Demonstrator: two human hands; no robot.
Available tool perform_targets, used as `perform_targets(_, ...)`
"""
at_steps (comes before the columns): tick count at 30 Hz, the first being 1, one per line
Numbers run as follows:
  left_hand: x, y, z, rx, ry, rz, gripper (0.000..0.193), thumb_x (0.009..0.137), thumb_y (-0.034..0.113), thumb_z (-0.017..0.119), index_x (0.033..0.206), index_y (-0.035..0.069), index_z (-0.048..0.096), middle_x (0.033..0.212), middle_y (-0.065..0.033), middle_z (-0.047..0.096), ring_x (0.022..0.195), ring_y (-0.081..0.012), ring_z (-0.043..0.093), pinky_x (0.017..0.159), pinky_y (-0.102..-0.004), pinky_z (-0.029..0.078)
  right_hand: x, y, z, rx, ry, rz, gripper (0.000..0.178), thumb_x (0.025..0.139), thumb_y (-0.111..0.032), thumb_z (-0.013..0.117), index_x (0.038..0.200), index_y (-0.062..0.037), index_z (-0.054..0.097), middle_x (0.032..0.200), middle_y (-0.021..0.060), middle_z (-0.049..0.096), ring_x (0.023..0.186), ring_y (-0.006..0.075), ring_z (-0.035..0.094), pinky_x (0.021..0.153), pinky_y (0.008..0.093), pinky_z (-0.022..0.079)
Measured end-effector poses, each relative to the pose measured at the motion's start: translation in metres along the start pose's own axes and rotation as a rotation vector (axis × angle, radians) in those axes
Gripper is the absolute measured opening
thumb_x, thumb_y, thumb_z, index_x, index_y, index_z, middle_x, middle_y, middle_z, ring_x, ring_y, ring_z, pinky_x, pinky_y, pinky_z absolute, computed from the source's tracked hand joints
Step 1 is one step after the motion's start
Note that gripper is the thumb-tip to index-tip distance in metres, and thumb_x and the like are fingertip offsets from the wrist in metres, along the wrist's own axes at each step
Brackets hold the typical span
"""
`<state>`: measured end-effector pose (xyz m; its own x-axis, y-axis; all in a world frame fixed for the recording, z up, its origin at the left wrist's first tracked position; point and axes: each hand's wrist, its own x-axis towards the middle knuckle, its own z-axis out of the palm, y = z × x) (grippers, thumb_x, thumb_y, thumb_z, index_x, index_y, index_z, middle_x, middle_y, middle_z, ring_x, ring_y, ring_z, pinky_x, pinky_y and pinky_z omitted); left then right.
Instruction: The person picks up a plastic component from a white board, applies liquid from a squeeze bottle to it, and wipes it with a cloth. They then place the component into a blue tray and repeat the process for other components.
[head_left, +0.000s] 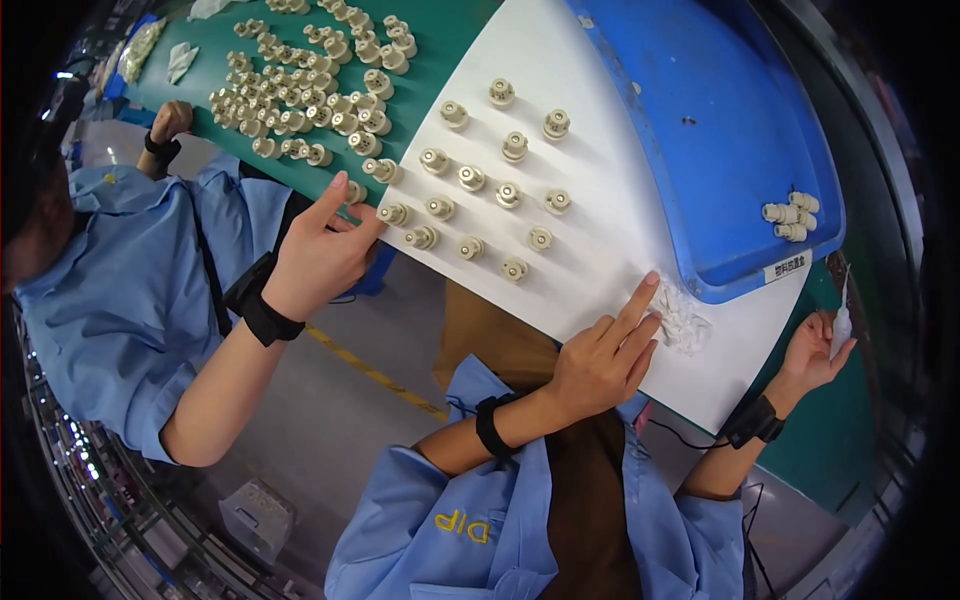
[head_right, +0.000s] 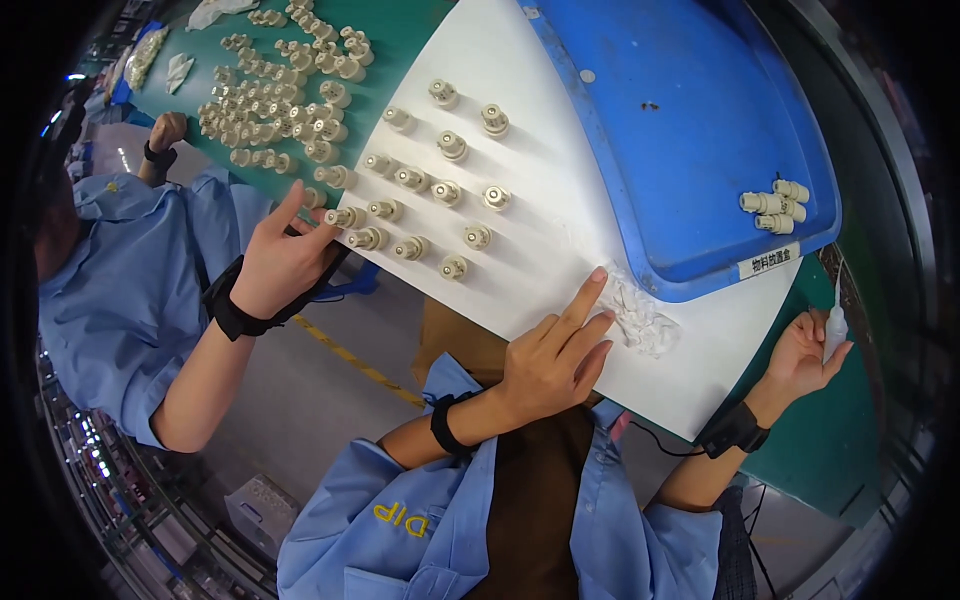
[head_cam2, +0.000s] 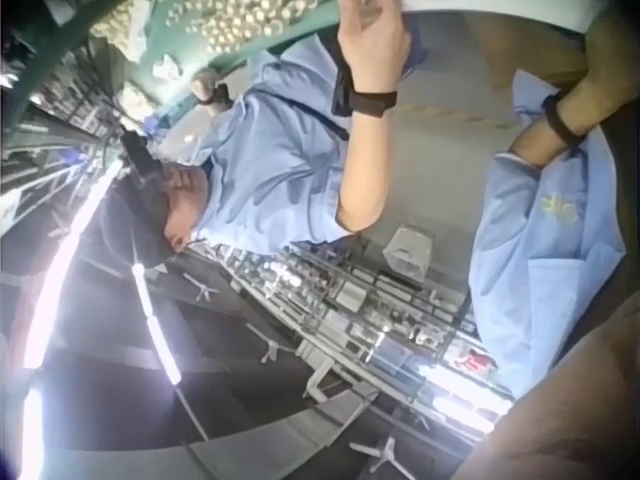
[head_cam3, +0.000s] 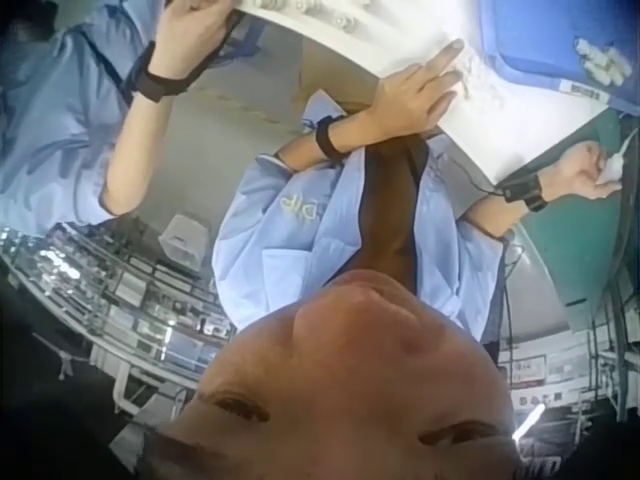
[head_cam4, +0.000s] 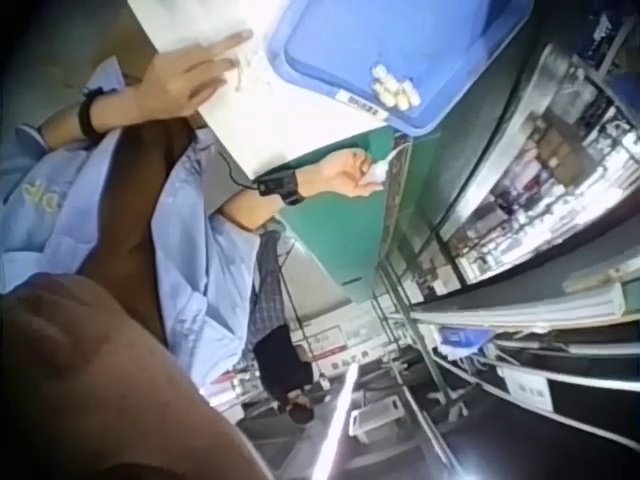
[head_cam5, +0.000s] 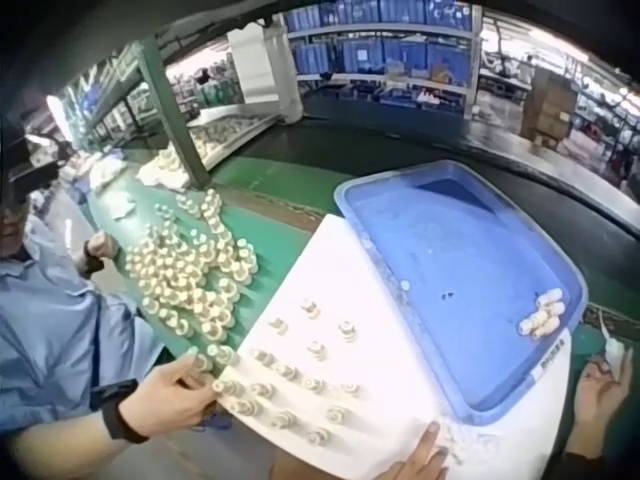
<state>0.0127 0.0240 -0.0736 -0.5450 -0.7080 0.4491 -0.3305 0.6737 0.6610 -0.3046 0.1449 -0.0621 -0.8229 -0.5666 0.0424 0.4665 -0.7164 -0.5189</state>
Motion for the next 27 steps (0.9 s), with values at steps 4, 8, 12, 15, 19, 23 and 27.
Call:
perform_targets(4, -0.001, -0.001, -0.002, -0.042, 0.019, -0.015, 0.025, 0.069, 0.005, 0.064, 0.093, 0.000, 0.059, 0.125, -0.0194, 0.050, 0.053, -0.0163, 0.052, 0.051, -0.0227, 0.044, 0.000, 0.005, 0.002, -0.013, 0.022, -0.034, 0.025, 0.082, -0.017, 0.061, 0.094, 0.0023, 0.048, 0.080, 0.0092, 0.042, 0.069, 0.0170, 0.038, 0.060, 0.0269, 0.033)
perform_targets(8, 0.000, 0.001, -0.004, -0.094, 0.011, -0.028, 0.024, 0.070, 0.005, 0.064, 0.093, -0.001, 0.059, 0.127, -0.0218, 0.047, 0.055, -0.0181, 0.054, 0.054, -0.0245, 0.047, -0.002, 0.007, 0.009, -0.028, 0.044, -0.054, 0.026, 0.082, -0.017, 0.061, 0.093, 0.0019, 0.048, 0.079, 0.0086, 0.041, 0.069, 0.0170, 0.038, 0.060, 0.0270, 0.032)
perform_targets(12, 0.004, 0.005, -0.011, -0.166, 0.021, -0.044, 0.024, 0.071, 0.005, 0.064, 0.093, -0.001, 0.059, 0.129, -0.0252, 0.043, 0.059, -0.0194, 0.056, 0.056, -0.0260, 0.048, -0.002, 0.007, 0.008, -0.021, 0.058, -0.050, 0.024, 0.083, -0.017, 0.061, 0.093, 0.0014, 0.048, 0.079, 0.0083, 0.042, 0.069, 0.0168, 0.038, 0.060, 0.0268, 0.032)
perform_targets(15, 0.009, 0.013, -0.022, -0.250, -0.062, -0.147, 0.025, 0.072, 0.007, 0.065, 0.094, -0.001, 0.059, 0.129, -0.0275, 0.041, 0.063, -0.0218, 0.059, 0.059, -0.0274, 0.050, 0.000, 0.008, 0.005, -0.010, 0.043, -0.037, 0.023, 0.083, -0.017, 0.060, 0.092, 0.0009, 0.049, 0.079, 0.0083, 0.042, 0.069, 0.0166, 0.038, 0.060, 0.0265, 0.032)
perform_targets(19, 0.031, 0.019, -0.041, -0.174, 0.002, -0.139, 0.027, 0.073, 0.011, 0.066, 0.095, -0.001, 0.059, 0.128, -0.0277, 0.042, 0.068, -0.0249, 0.062, 0.059, -0.0288, 0.050, 0.002, 0.010, 0.002, 0.002, 0.005, -0.014, 0.022, 0.084, -0.018, 0.059, 0.093, 0.0003, 0.050, 0.080, 0.0081, 0.044, 0.069, 0.0163, 0.038, 0.059, 0.0261, 0.032)
perform_targets(23, 0.071, 0.020, -0.064, 0.124, 0.048, -0.144, 0.027, 0.075, 0.015, 0.066, 0.096, 0.000, 0.059, 0.127, -0.0265, 0.044, 0.071, -0.0285, 0.064, 0.058, -0.0303, 0.050, 0.001, 0.007, 0.002, -0.011, -0.023, 0.007, 0.021, 0.086, -0.020, 0.057, 0.092, -0.0005, 0.052, 0.082, 0.0075, 0.048, 0.068, 0.0156, 0.039, 0.059, 0.0255, 0.033)
perform_targets(27, 0.102, 0.017, -0.086, 0.309, -0.061, -0.230, 0.027, 0.078, 0.018, 0.064, 0.097, 0.001, 0.057, 0.121, -0.0238, 0.050, 0.074, -0.0315, 0.063, 0.059, -0.0321, 0.050, -0.003, 0.008, 0.009, -0.016, -0.040, 0.014, 0.021, 0.088, -0.021, 0.055, 0.092, -0.0010, 0.053, 0.084, 0.0070, 0.052, 0.068, 0.0149, 0.040, 0.059, 0.0250, 0.034)
